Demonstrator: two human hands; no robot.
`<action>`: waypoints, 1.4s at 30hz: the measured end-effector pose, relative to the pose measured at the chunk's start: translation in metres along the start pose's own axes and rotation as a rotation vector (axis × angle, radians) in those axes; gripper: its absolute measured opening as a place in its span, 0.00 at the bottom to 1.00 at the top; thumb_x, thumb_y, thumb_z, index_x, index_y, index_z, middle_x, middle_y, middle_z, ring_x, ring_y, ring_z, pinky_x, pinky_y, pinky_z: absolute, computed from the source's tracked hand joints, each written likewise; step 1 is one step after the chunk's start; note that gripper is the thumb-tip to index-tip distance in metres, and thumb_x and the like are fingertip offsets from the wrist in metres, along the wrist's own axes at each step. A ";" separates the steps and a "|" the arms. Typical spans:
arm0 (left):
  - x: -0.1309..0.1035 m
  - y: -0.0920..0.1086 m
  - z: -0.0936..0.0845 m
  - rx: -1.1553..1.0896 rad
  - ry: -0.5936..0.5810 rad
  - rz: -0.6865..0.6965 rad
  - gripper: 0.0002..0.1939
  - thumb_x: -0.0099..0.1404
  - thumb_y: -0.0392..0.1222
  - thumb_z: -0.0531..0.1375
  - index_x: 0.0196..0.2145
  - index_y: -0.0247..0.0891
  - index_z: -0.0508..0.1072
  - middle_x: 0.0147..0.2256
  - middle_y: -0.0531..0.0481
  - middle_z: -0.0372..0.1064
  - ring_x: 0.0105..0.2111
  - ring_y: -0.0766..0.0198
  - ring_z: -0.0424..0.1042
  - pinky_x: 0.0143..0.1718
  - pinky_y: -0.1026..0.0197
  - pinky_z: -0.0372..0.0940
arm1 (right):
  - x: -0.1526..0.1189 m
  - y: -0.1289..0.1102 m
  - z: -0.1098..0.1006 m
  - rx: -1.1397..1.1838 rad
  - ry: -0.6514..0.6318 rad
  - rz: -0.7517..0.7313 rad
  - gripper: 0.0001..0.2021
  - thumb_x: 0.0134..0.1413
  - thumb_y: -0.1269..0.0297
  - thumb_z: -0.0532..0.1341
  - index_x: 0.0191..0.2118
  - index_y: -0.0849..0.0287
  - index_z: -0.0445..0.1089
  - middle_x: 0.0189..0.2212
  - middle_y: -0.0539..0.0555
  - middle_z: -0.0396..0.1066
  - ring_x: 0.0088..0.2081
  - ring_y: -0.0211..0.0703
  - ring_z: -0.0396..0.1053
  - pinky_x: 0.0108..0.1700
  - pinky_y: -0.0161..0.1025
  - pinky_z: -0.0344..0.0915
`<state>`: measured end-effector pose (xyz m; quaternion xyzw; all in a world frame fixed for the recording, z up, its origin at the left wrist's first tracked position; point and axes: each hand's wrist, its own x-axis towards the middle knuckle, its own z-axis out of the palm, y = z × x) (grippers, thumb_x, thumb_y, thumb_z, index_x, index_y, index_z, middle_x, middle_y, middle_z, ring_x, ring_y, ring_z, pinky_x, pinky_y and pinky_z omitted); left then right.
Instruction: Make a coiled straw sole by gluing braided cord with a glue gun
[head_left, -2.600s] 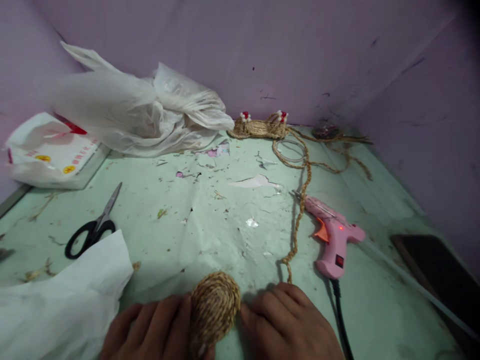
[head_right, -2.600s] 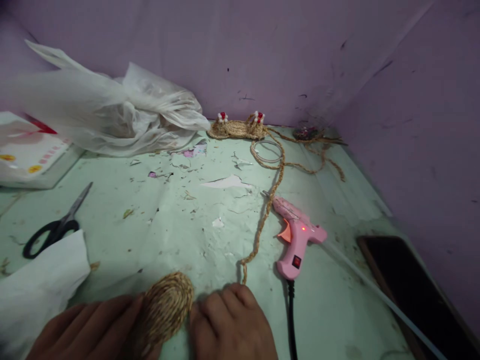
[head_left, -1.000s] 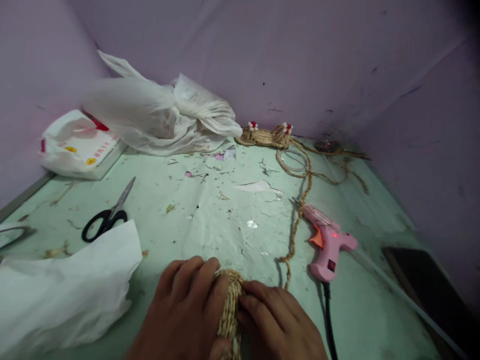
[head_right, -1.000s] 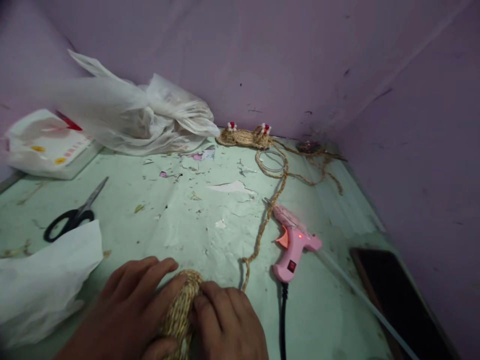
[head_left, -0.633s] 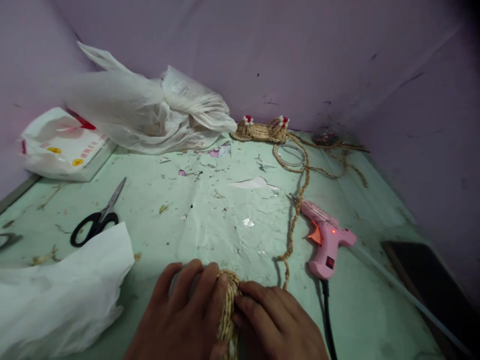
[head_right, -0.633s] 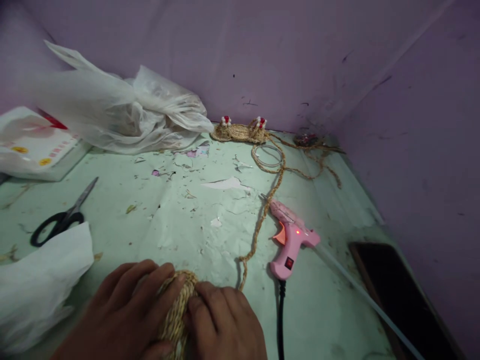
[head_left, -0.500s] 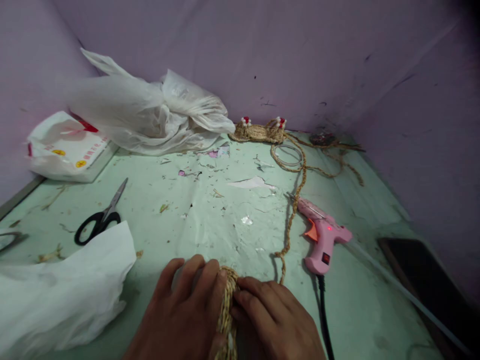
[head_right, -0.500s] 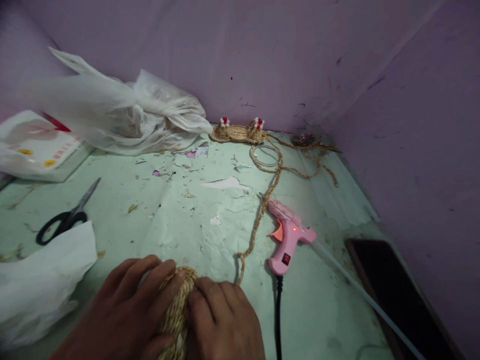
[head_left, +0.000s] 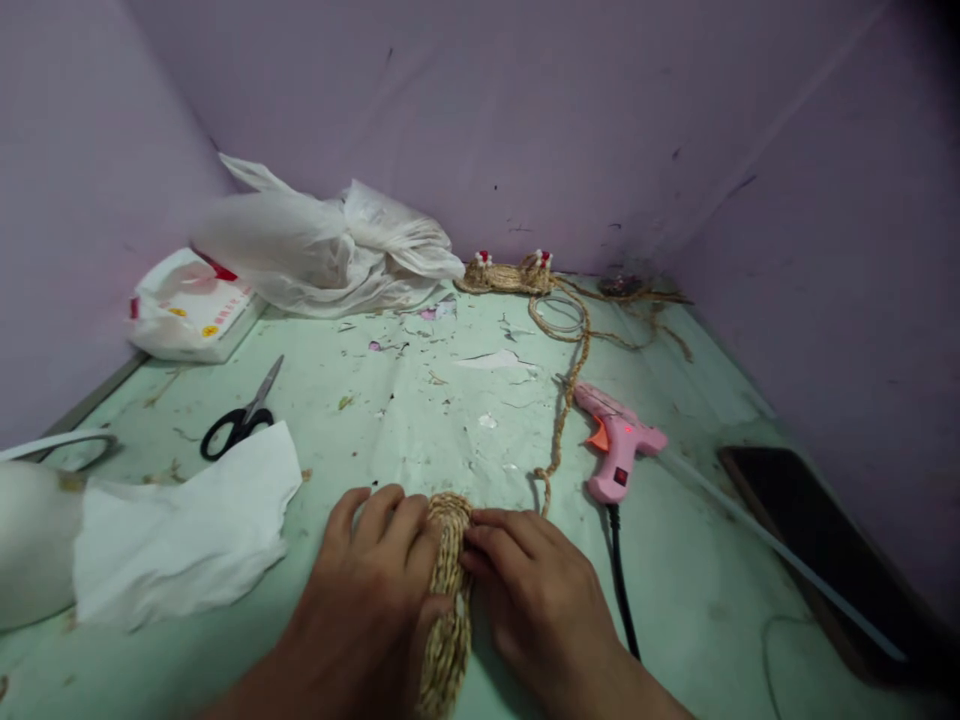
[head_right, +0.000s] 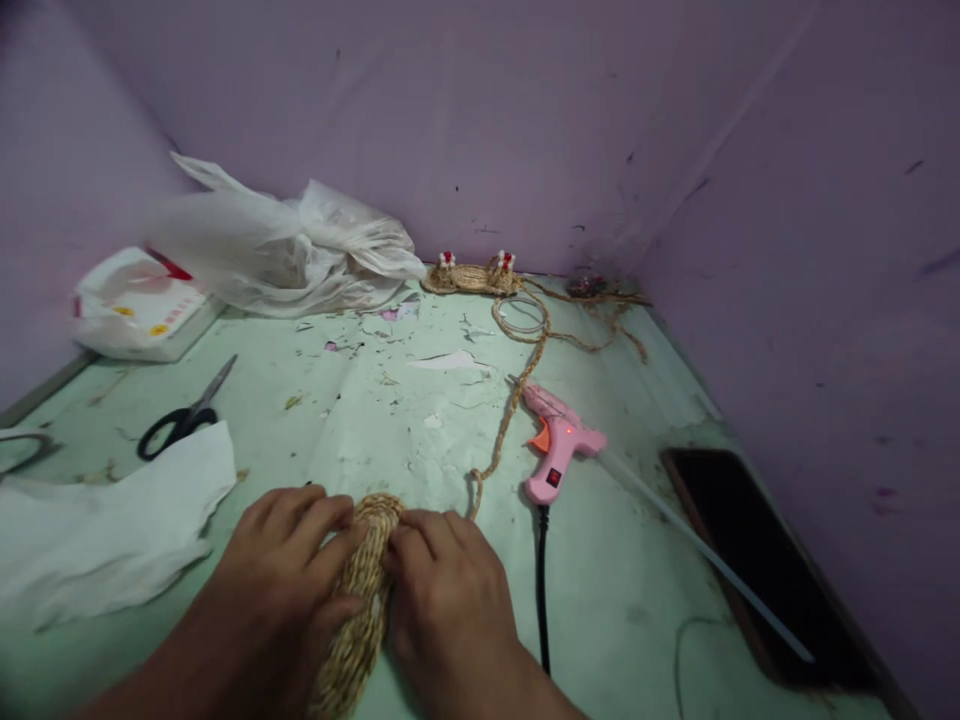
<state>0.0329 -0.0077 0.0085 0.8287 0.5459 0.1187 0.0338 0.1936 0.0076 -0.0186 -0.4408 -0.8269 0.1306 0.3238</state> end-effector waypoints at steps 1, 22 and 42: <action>0.000 -0.002 -0.001 -0.044 -0.001 0.013 0.12 0.54 0.35 0.55 0.37 0.37 0.72 0.37 0.44 0.70 0.39 0.51 0.64 0.44 0.42 0.58 | 0.000 0.001 -0.001 0.009 -0.010 0.002 0.10 0.55 0.75 0.53 0.36 0.63 0.72 0.33 0.57 0.74 0.33 0.45 0.71 0.36 0.42 0.69; -0.020 0.035 -0.023 0.119 -0.200 -0.331 0.11 0.55 0.42 0.54 0.33 0.34 0.72 0.34 0.40 0.69 0.37 0.47 0.68 0.39 0.46 0.62 | -0.020 -0.008 -0.027 -0.112 -0.303 0.163 0.04 0.49 0.75 0.60 0.31 0.59 0.69 0.31 0.52 0.70 0.30 0.41 0.68 0.30 0.36 0.60; -0.020 0.031 -0.004 0.023 -0.027 -0.333 0.03 0.51 0.36 0.53 0.25 0.36 0.66 0.32 0.44 0.67 0.37 0.53 0.66 0.41 0.49 0.60 | -0.021 -0.017 0.002 -0.141 -0.091 -0.116 0.13 0.41 0.78 0.59 0.31 0.54 0.73 0.31 0.48 0.73 0.31 0.42 0.64 0.20 0.35 0.46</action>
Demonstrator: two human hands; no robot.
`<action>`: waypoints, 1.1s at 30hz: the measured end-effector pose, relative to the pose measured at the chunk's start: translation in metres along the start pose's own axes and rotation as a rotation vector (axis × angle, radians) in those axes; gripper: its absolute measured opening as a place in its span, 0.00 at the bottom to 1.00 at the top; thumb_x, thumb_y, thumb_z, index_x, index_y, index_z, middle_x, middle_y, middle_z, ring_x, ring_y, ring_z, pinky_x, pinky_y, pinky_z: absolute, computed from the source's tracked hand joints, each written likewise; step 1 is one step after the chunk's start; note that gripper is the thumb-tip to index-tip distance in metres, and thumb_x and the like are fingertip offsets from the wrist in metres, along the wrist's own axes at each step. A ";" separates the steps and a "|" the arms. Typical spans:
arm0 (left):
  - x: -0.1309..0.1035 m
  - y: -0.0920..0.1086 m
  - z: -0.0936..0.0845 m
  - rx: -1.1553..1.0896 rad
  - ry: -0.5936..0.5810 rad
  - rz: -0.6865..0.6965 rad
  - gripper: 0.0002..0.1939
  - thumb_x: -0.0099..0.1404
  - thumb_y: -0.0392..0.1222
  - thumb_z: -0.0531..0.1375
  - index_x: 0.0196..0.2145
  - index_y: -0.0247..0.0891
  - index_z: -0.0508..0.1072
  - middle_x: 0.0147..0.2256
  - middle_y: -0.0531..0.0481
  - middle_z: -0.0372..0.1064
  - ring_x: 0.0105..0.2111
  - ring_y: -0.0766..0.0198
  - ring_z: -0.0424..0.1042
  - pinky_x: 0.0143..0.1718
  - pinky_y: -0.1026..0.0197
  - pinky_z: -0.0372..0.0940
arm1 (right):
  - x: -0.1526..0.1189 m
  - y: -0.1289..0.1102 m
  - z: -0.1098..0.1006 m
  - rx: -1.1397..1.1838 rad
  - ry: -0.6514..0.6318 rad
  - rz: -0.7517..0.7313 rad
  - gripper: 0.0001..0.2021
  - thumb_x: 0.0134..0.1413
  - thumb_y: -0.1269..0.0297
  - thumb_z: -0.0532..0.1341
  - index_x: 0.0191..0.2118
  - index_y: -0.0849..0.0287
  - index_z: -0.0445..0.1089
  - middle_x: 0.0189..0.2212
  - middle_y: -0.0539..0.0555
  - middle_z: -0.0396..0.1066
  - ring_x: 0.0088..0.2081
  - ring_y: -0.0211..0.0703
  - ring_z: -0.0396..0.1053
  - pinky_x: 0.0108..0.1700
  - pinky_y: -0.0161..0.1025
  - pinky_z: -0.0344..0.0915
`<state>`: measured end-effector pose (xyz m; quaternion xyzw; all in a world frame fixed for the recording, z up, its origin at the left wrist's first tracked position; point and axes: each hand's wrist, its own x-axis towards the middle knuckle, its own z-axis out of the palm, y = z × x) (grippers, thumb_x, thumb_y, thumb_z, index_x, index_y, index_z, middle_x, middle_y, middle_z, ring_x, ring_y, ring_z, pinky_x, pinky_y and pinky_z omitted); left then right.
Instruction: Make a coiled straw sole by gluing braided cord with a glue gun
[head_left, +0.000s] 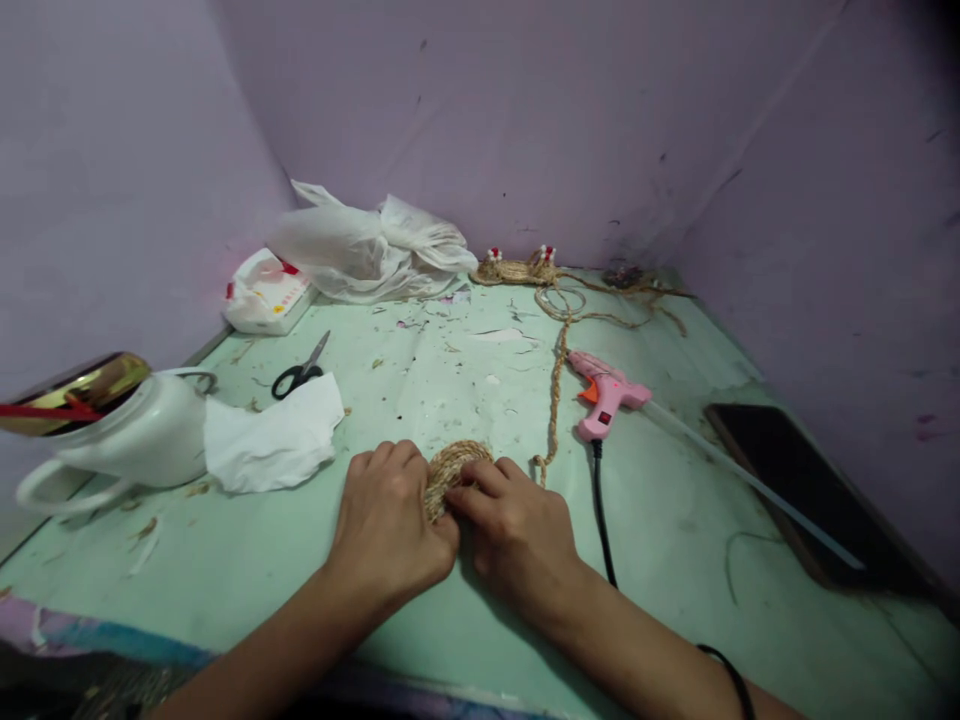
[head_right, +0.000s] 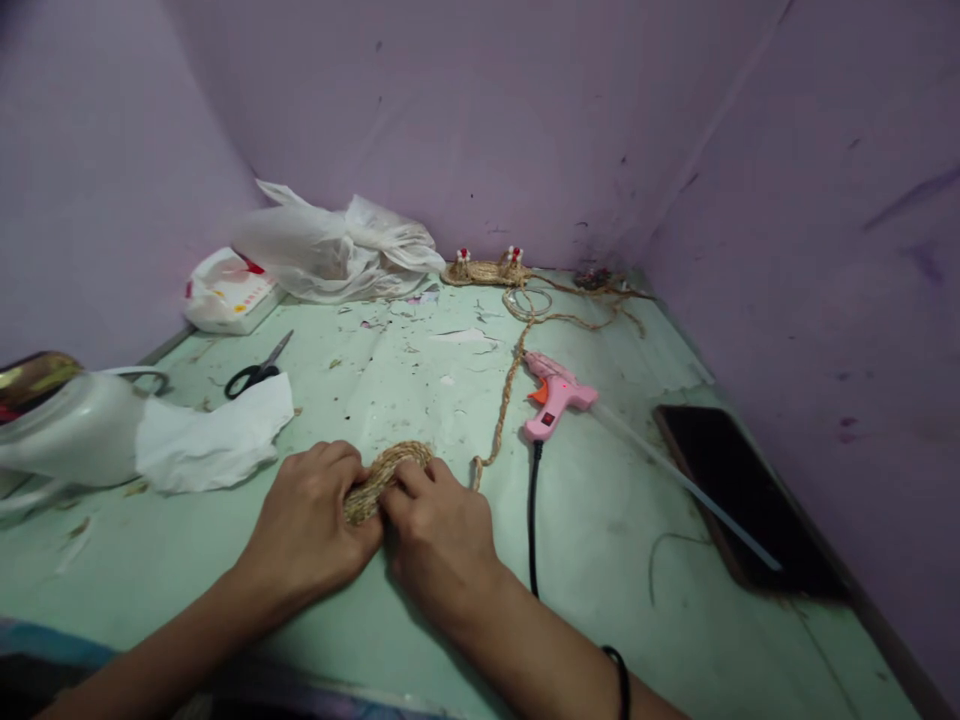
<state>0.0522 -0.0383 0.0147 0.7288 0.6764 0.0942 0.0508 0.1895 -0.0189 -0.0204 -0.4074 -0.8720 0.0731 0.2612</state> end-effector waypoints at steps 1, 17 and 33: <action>0.000 0.001 -0.001 0.006 0.002 0.003 0.03 0.51 0.36 0.53 0.25 0.36 0.66 0.32 0.43 0.67 0.37 0.53 0.66 0.41 0.49 0.60 | 0.000 -0.001 0.000 -0.010 -0.004 0.008 0.13 0.41 0.78 0.59 0.31 0.54 0.73 0.30 0.48 0.73 0.31 0.43 0.64 0.20 0.35 0.47; -0.005 -0.007 -0.011 0.092 0.260 0.031 0.14 0.55 0.43 0.55 0.37 0.33 0.69 0.36 0.41 0.69 0.39 0.48 0.67 0.40 0.48 0.59 | -0.007 0.017 -0.031 0.595 0.226 0.406 0.09 0.53 0.65 0.58 0.26 0.61 0.73 0.19 0.50 0.71 0.21 0.36 0.66 0.24 0.32 0.62; 0.039 -0.008 -0.014 -1.914 -0.914 -0.471 0.23 0.54 0.57 0.62 0.25 0.28 0.72 0.18 0.50 0.65 0.11 0.75 0.58 0.08 0.73 0.44 | 0.045 -0.003 -0.043 1.479 0.114 0.633 0.11 0.41 0.61 0.65 0.31 0.63 0.75 0.15 0.46 0.67 0.16 0.30 0.62 0.18 0.28 0.58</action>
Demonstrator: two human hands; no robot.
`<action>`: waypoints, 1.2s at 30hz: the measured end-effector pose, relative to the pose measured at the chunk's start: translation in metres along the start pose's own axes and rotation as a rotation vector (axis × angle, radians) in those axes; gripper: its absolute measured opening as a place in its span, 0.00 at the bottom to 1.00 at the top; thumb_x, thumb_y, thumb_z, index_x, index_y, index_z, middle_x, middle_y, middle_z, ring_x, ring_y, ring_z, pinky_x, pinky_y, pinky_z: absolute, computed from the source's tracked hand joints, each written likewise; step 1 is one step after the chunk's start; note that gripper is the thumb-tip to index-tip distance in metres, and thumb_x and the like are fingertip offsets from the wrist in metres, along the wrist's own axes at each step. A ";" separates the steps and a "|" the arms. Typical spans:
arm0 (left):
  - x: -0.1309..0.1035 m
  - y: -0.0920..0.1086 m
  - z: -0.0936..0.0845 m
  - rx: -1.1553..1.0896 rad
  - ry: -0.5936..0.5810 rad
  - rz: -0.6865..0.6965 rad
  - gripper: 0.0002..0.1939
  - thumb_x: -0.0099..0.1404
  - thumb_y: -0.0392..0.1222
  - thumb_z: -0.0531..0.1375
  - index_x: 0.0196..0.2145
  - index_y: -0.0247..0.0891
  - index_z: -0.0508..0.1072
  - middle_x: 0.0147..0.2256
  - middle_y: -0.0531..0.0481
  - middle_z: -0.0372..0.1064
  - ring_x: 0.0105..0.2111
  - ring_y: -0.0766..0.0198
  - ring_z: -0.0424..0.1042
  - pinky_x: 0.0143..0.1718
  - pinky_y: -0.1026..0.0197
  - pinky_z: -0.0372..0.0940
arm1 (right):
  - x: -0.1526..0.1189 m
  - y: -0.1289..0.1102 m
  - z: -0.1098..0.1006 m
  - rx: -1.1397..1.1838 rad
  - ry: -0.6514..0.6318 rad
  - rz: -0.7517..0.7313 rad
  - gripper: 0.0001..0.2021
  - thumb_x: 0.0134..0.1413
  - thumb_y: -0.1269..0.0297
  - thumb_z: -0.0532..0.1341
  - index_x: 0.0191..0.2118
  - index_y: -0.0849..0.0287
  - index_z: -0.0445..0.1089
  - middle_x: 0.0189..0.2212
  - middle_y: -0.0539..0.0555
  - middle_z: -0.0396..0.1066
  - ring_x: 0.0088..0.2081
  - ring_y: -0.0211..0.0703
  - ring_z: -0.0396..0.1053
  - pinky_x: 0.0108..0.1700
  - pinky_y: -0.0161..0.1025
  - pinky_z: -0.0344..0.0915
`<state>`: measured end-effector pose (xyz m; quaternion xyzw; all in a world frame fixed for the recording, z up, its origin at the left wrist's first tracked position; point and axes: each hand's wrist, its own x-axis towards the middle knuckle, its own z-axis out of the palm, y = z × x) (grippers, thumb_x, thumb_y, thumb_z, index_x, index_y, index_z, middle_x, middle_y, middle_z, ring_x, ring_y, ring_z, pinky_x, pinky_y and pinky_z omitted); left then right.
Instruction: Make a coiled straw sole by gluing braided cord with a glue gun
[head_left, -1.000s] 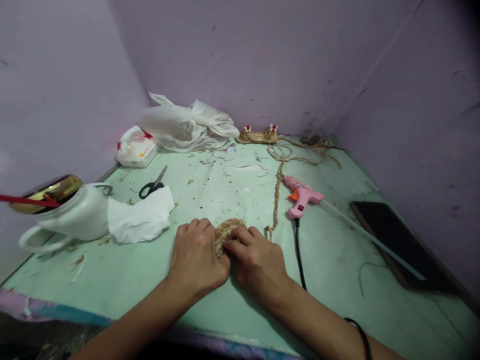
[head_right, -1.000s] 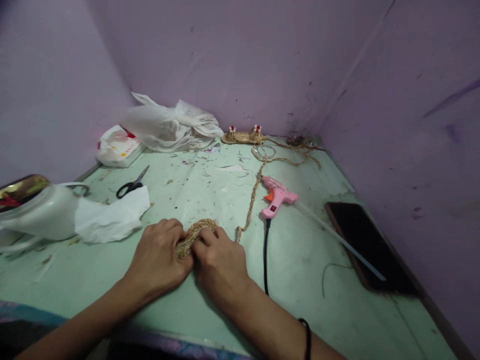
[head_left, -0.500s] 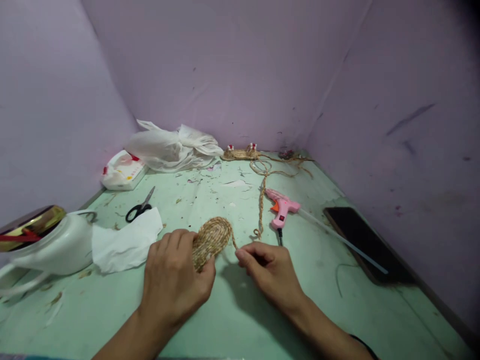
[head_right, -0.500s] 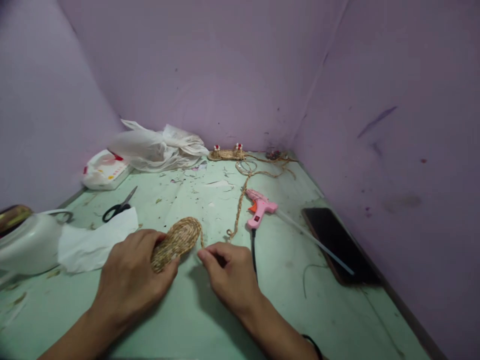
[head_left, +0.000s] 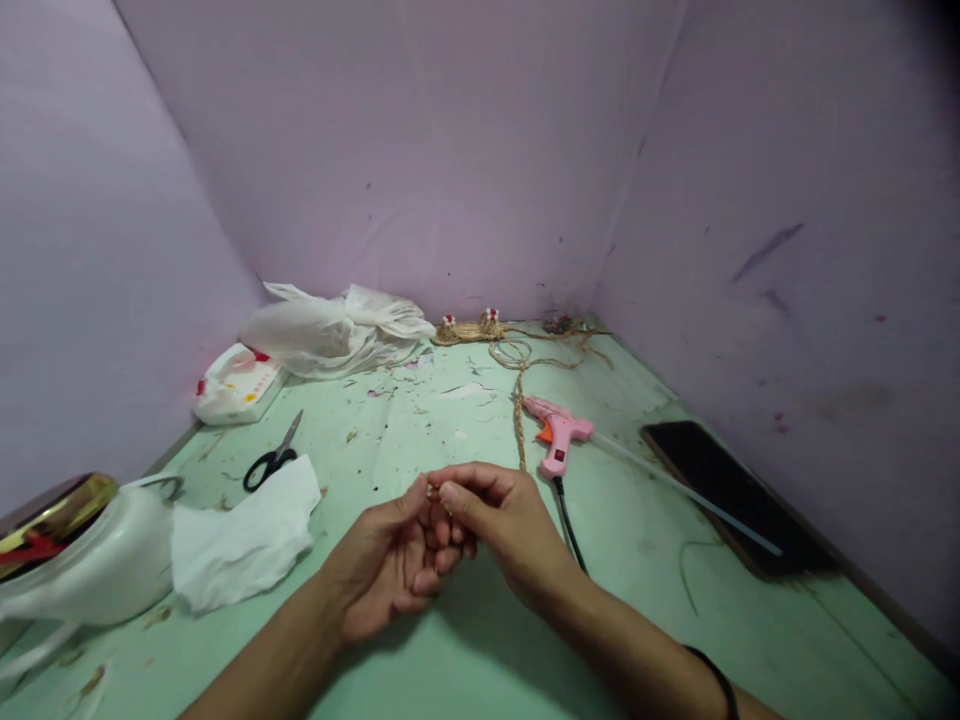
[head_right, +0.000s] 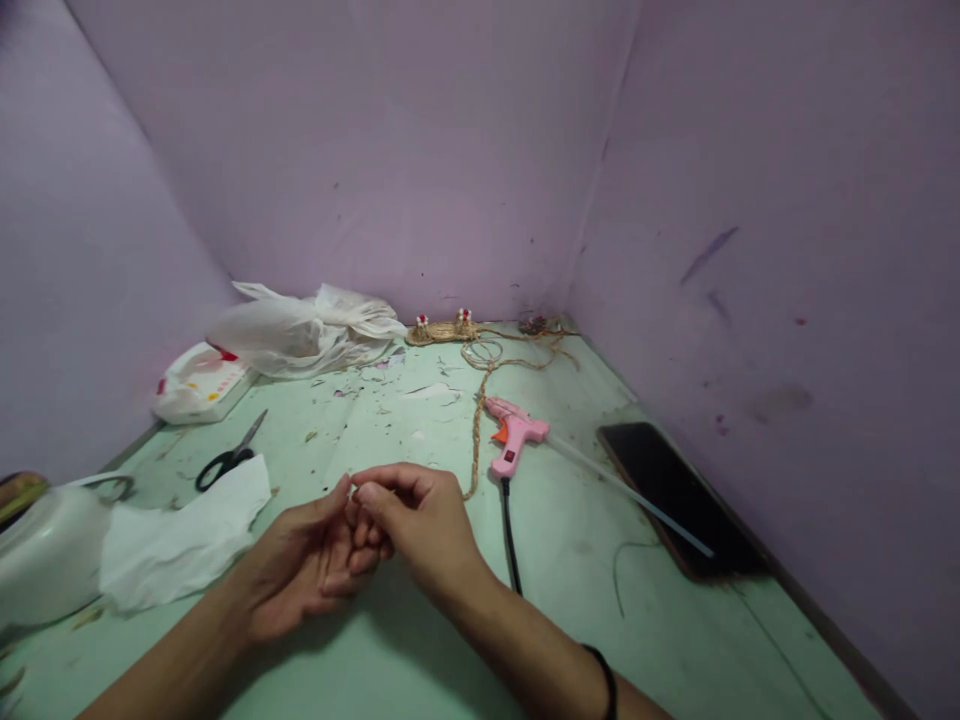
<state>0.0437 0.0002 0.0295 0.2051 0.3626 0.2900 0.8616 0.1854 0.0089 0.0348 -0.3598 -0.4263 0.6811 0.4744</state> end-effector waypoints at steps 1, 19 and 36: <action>0.002 -0.001 -0.002 -0.025 -0.002 -0.015 0.23 0.57 0.56 0.60 0.25 0.28 0.72 0.18 0.49 0.65 0.10 0.75 0.58 0.07 0.73 0.44 | 0.000 0.002 0.002 -0.014 -0.003 0.002 0.11 0.41 0.62 0.65 0.31 0.63 0.75 0.14 0.46 0.67 0.16 0.30 0.62 0.18 0.28 0.57; 0.010 -0.023 0.016 0.167 0.307 0.106 0.24 0.62 0.58 0.54 0.20 0.34 0.67 0.08 0.54 0.59 0.05 0.73 0.54 0.03 0.75 0.45 | -0.011 0.024 0.001 -1.161 0.293 -0.731 0.10 0.51 0.72 0.50 0.27 0.61 0.66 0.20 0.53 0.68 0.21 0.39 0.65 0.24 0.36 0.55; 0.003 0.022 -0.021 1.375 0.865 0.415 0.14 0.42 0.50 0.68 0.25 0.41 0.76 0.22 0.50 0.69 0.23 0.61 0.62 0.22 0.65 0.46 | -0.001 -0.013 -0.040 -1.545 0.150 -0.090 0.06 0.46 0.61 0.63 0.33 0.55 0.72 0.27 0.52 0.74 0.30 0.45 0.67 0.27 0.37 0.49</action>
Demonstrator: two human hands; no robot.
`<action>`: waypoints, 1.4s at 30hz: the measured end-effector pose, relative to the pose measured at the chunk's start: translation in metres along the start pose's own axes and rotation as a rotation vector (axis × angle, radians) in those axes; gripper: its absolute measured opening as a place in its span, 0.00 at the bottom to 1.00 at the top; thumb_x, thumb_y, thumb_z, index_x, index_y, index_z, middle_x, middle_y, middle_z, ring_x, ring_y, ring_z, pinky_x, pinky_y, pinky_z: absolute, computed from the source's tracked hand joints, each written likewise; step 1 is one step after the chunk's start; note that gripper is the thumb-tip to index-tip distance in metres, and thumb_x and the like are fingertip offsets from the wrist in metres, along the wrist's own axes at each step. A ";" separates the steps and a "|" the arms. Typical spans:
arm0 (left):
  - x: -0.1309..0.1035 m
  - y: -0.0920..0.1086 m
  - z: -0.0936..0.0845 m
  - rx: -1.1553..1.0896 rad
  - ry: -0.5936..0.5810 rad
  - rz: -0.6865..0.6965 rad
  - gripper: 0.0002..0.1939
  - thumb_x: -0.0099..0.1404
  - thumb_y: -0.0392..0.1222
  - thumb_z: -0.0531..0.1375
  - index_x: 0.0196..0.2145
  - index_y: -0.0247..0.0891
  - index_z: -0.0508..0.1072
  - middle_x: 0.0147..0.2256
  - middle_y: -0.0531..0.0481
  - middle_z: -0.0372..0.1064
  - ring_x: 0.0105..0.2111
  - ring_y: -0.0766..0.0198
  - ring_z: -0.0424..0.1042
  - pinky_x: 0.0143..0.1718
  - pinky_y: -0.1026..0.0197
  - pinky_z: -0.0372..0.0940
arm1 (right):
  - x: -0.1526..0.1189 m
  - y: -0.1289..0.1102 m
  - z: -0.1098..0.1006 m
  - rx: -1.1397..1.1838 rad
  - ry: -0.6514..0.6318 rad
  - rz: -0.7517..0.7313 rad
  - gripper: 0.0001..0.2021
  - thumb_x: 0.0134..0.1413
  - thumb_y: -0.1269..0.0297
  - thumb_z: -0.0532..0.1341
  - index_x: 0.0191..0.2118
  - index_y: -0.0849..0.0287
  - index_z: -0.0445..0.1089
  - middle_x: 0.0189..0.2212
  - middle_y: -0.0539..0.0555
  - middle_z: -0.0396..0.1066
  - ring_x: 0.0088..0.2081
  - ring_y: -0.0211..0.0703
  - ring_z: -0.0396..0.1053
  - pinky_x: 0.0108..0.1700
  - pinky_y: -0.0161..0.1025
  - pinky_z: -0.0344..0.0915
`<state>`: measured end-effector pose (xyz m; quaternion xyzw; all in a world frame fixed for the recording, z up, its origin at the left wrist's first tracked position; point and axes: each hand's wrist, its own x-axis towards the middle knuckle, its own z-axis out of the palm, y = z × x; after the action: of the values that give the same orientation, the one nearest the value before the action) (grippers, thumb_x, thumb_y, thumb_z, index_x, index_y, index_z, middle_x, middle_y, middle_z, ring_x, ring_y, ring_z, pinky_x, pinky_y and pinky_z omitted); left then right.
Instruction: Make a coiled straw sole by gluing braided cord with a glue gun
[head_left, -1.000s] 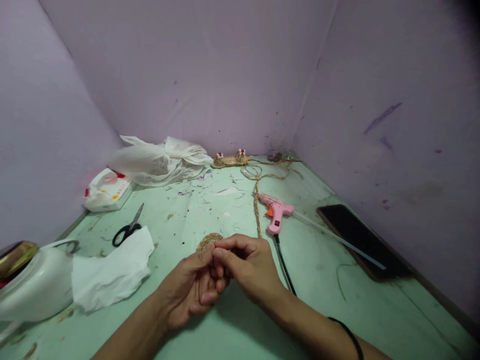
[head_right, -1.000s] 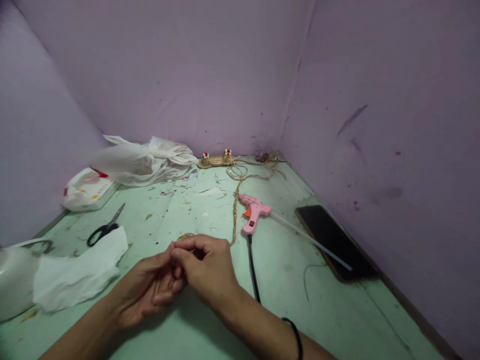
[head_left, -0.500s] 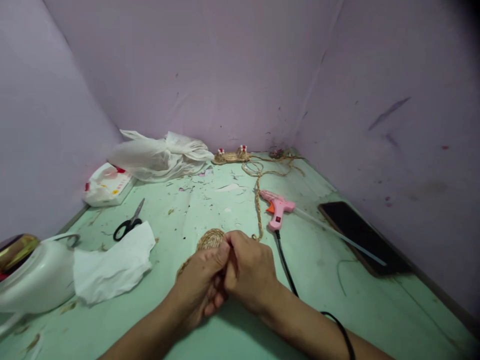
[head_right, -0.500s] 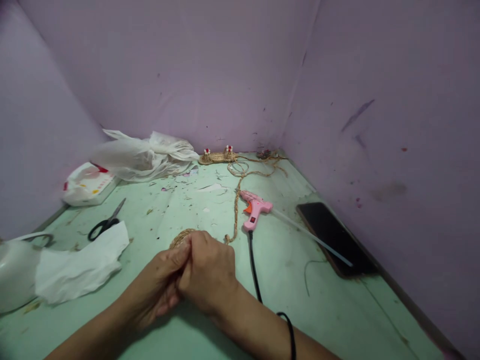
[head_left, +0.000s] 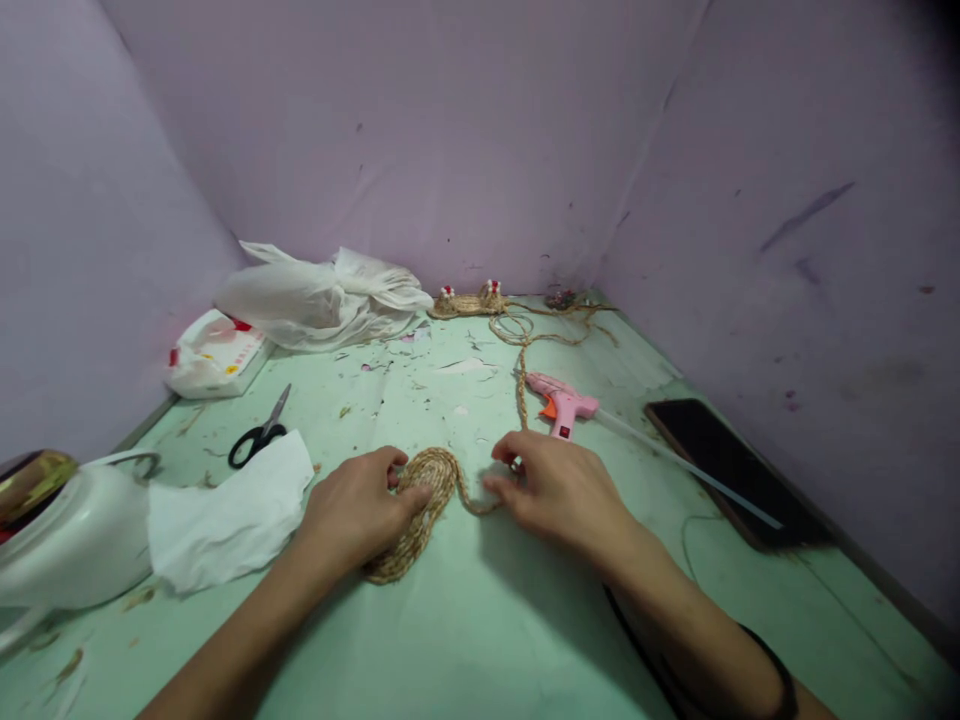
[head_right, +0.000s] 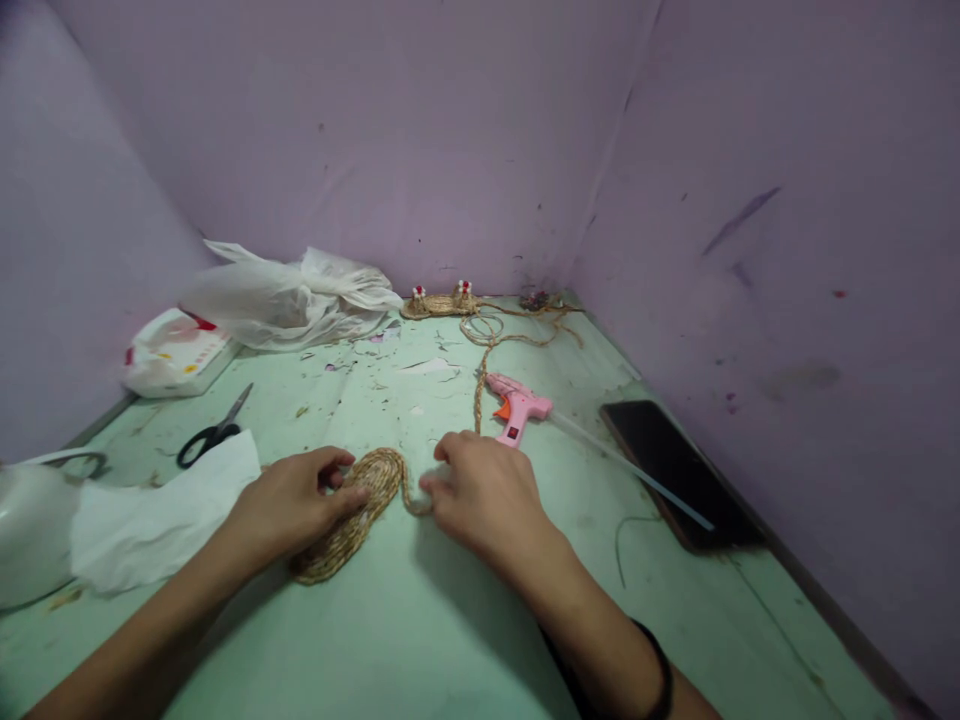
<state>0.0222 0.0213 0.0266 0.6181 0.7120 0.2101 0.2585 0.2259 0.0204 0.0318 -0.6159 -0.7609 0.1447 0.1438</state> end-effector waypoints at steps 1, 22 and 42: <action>-0.001 0.000 0.004 0.022 0.032 -0.014 0.17 0.40 0.50 0.69 0.29 0.42 0.76 0.24 0.50 0.69 0.23 0.60 0.63 0.22 0.64 0.46 | -0.001 -0.001 0.001 -0.027 -0.053 -0.071 0.09 0.43 0.62 0.66 0.34 0.55 0.73 0.29 0.53 0.74 0.33 0.47 0.67 0.29 0.37 0.50; 0.012 0.008 -0.016 -1.291 0.052 -0.480 0.07 0.52 0.24 0.56 0.28 0.29 0.73 0.21 0.47 0.71 0.20 0.63 0.72 0.23 0.63 0.70 | 0.018 0.060 -0.029 -0.033 0.111 0.429 0.23 0.53 0.52 0.54 0.13 0.57 0.67 0.11 0.54 0.62 0.19 0.43 0.61 0.24 0.38 0.48; 0.019 -0.009 -0.018 -1.534 -0.039 -0.570 0.10 0.56 0.25 0.54 0.35 0.28 0.71 0.21 0.45 0.73 0.19 0.58 0.73 0.22 0.57 0.72 | 0.025 0.046 -0.017 1.022 0.335 0.332 0.12 0.35 0.62 0.63 0.30 0.56 0.62 0.24 0.47 0.61 0.23 0.36 0.59 0.25 0.36 0.64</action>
<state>0.0023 0.0387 0.0330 0.0682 0.4954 0.5541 0.6655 0.2685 0.0552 0.0299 -0.5940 -0.4535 0.4160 0.5182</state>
